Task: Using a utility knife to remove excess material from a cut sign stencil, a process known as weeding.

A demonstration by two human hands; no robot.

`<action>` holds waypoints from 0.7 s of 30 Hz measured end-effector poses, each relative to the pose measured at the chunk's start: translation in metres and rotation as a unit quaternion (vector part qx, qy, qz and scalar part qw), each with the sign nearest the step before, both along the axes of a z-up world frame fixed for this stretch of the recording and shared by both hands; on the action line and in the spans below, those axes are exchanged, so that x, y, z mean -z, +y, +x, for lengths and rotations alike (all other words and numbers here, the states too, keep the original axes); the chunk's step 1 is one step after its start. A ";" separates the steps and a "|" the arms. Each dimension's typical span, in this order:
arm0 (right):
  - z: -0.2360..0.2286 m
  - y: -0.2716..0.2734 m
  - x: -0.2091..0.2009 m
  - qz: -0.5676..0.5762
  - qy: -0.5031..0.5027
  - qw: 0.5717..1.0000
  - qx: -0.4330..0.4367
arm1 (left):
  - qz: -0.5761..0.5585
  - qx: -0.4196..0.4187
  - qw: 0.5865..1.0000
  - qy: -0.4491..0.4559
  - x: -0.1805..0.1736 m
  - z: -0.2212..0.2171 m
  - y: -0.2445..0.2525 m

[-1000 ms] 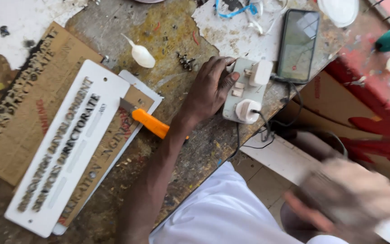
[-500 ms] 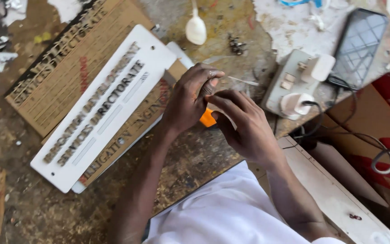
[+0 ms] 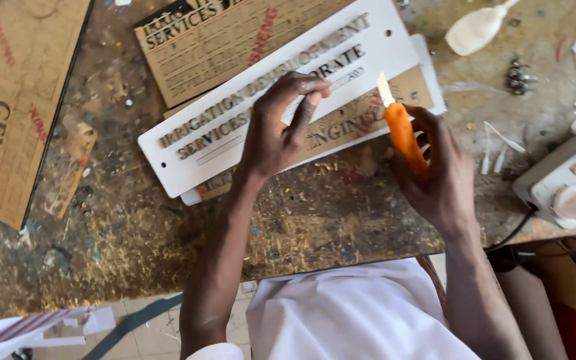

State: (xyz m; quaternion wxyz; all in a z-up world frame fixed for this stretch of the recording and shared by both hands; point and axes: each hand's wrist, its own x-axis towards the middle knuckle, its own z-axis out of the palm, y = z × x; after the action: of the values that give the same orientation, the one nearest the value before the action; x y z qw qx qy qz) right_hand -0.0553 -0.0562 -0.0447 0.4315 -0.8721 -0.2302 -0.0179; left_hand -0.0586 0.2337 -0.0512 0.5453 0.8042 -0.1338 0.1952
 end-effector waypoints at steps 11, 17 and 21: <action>0.010 0.035 -0.001 0.192 0.126 0.973 -0.012 | 0.323 -0.094 0.931 0.142 0.002 -0.024 0.040; 0.010 0.017 -0.002 0.195 0.137 0.971 0.013 | 0.408 -0.091 0.896 0.151 0.019 -0.014 0.043; 0.005 0.001 0.009 0.256 0.128 0.957 0.033 | 0.385 -0.076 0.908 0.147 -0.003 -0.015 0.034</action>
State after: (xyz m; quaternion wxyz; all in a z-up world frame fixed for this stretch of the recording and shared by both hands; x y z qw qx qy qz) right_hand -0.0507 -0.0553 -0.0541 0.6657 -0.7343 -0.1312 0.0214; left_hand -0.0738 0.2678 -0.0481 0.1900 0.9790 -0.0552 0.0492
